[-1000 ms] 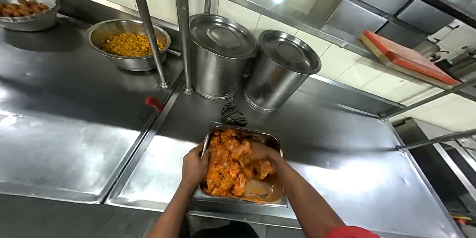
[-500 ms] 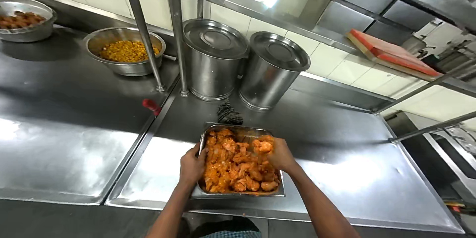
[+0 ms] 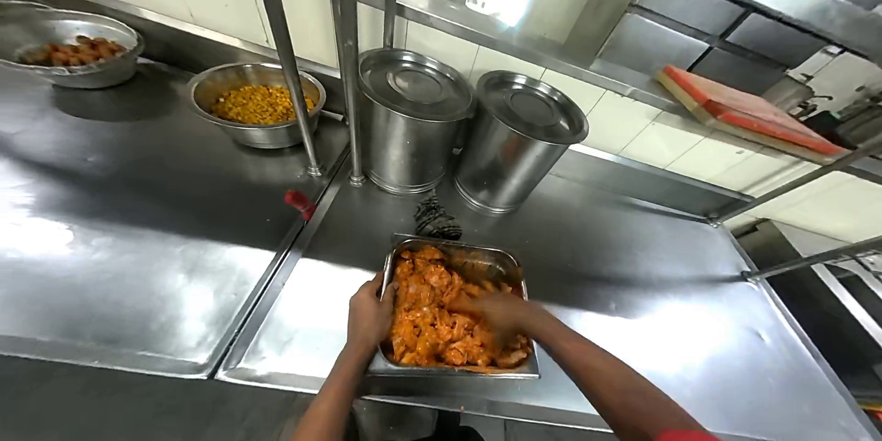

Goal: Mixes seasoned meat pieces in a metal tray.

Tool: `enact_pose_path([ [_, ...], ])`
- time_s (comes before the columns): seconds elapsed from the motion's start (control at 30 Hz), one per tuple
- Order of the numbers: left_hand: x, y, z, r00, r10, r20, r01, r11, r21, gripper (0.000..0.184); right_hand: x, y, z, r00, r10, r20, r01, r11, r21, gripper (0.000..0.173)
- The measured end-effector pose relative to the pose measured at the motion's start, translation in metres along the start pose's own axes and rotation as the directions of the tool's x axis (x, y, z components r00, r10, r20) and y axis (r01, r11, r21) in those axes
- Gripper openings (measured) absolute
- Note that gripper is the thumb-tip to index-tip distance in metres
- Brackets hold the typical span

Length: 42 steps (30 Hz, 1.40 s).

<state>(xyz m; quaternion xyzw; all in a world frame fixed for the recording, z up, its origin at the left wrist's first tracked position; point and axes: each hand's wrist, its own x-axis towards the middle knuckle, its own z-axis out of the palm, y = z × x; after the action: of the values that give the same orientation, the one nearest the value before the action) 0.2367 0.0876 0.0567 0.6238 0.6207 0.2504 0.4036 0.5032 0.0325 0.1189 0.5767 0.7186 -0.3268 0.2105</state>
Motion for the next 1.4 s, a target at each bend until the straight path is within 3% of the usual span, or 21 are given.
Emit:
enact_pose_path([
  [0.07, 0.0, 0.0, 0.002, 1.0, -0.003, -0.002, 0.003, 1.0, 0.008, 0.041, 0.006, -0.012, 0.02, 0.999, -0.022, 0.039, 0.025, 0.997, -0.076, 0.099],
  [0.13, 0.003, 0.002, 0.002, 1.0, -0.002, -0.003, 0.002, 1.0, 0.023, 0.039, 0.003, -0.028, 0.036, 0.996, -0.058, -0.074, 0.051, 0.994, -0.096, 0.083],
  [0.2, 0.003, 0.004, 0.0, 0.999, 0.003, 0.037, -0.005, 0.998, 0.061, 0.038, 0.005, -0.038, 0.05, 0.98, 0.027, -0.196, -0.036, 0.998, -0.046, 0.067],
  [0.3, 0.007, 0.006, -0.003, 0.997, 0.028, 0.075, -0.035, 0.996, 0.088, 0.04, 0.018, -0.039, 0.029, 0.916, 0.314, -0.251, -0.264, 0.94, 0.214, 0.055],
  [0.37, 0.004, 0.003, -0.003, 0.997, 0.038, 0.07, -0.044, 0.995, 0.091, 0.039, 0.021, -0.03, 0.01, 0.821, 0.508, -0.259, -0.333, 0.796, 0.506, 0.043],
  [0.47, 0.004, 0.004, -0.003, 0.998, 0.041, 0.037, -0.044, 0.997, 0.068, 0.038, 0.008, -0.015, -0.007, 0.713, 0.6, -0.362, -0.149, 0.635, 0.758, 0.029],
  [0.57, 0.002, 0.002, -0.001, 0.999, 0.046, 0.008, -0.046, 0.998, 0.041, 0.036, -0.029, -0.026, -0.026, 0.677, 0.499, -0.54, 0.051, 0.701, 0.711, 0.022],
  [0.7, 0.002, 0.005, -0.002, 0.999, 0.04, 0.004, -0.04, 0.999, 0.02, 0.038, -0.061, -0.047, -0.041, 0.528, 0.488, -0.695, 0.045, 0.802, 0.596, 0.018],
  [0.73, 0.003, 0.003, -0.002, 0.999, 0.042, -0.006, -0.042, 0.999, 0.019, 0.038, -0.056, -0.042, -0.035, 0.57, 0.455, -0.684, 0.017, 0.826, 0.564, 0.023],
  [0.77, 0.003, 0.002, -0.002, 0.999, 0.04, -0.009, -0.039, 0.999, 0.023, 0.038, -0.046, -0.032, -0.03, 0.704, 0.392, -0.592, -0.051, 0.859, 0.509, 0.032],
  [0.8, 0.003, 0.002, -0.002, 0.999, 0.032, -0.004, -0.032, 0.999, 0.028, 0.038, -0.034, -0.022, -0.027, 0.861, 0.308, -0.404, -0.135, 0.905, 0.403, 0.041],
  [0.83, 0.002, 0.001, 0.0, 1.0, 0.027, 0.008, -0.027, 0.999, 0.031, 0.038, -0.019, -0.013, -0.021, 0.949, 0.206, -0.238, -0.14, 0.954, 0.267, 0.046],
  [0.87, 0.002, 0.001, 0.0, 1.0, 0.024, 0.016, -0.025, 0.999, 0.035, 0.039, -0.007, -0.009, -0.018, 0.98, 0.114, -0.162, -0.087, 0.983, 0.163, 0.05],
  [0.97, 0.005, 0.003, -0.003, 1.0, 0.021, 0.016, -0.022, 0.998, 0.053, 0.038, 0.016, -0.024, -0.034, 0.993, -0.082, -0.088, 0.081, 0.997, -0.005, 0.084],
  [1.03, 0.002, 0.003, -0.001, 1.0, 0.015, 0.024, -0.017, 0.997, 0.069, 0.038, 0.029, -0.023, -0.03, 0.999, -0.053, -0.01, 0.052, 0.996, -0.078, 0.098],
  [1.1, 0.002, 0.004, 0.001, 1.0, 0.01, 0.013, -0.01, 0.999, 0.053, 0.038, 0.038, -0.006, -0.017, 0.996, 0.063, -0.07, -0.065, 0.997, -0.031, 0.096],
  [1.2, 0.0, 0.002, 0.004, 1.0, -0.011, -0.012, 0.011, 1.0, 0.025, 0.039, 0.03, 0.003, 0.008, 0.934, 0.286, -0.213, -0.267, 0.957, 0.116, 0.083],
  [1.3, 0.0, 0.002, 0.003, 1.0, -0.006, -0.011, 0.006, 0.999, 0.042, 0.036, 0.023, -0.013, 0.016, 0.909, 0.372, -0.188, -0.271, 0.871, 0.411, 0.078],
  [1.33, 0.0, 0.002, 0.003, 1.0, -0.005, -0.004, 0.005, 0.999, 0.047, 0.035, 0.023, -0.014, 0.02, 0.914, 0.369, -0.171, -0.202, 0.777, 0.596, 0.074],
  [1.4, -0.001, 0.004, 0.003, 1.0, 0.002, -0.01, -0.002, 0.999, 0.04, 0.034, 0.026, -0.01, 0.031, 0.918, 0.35, -0.185, -0.003, 0.474, 0.881, 0.065],
])
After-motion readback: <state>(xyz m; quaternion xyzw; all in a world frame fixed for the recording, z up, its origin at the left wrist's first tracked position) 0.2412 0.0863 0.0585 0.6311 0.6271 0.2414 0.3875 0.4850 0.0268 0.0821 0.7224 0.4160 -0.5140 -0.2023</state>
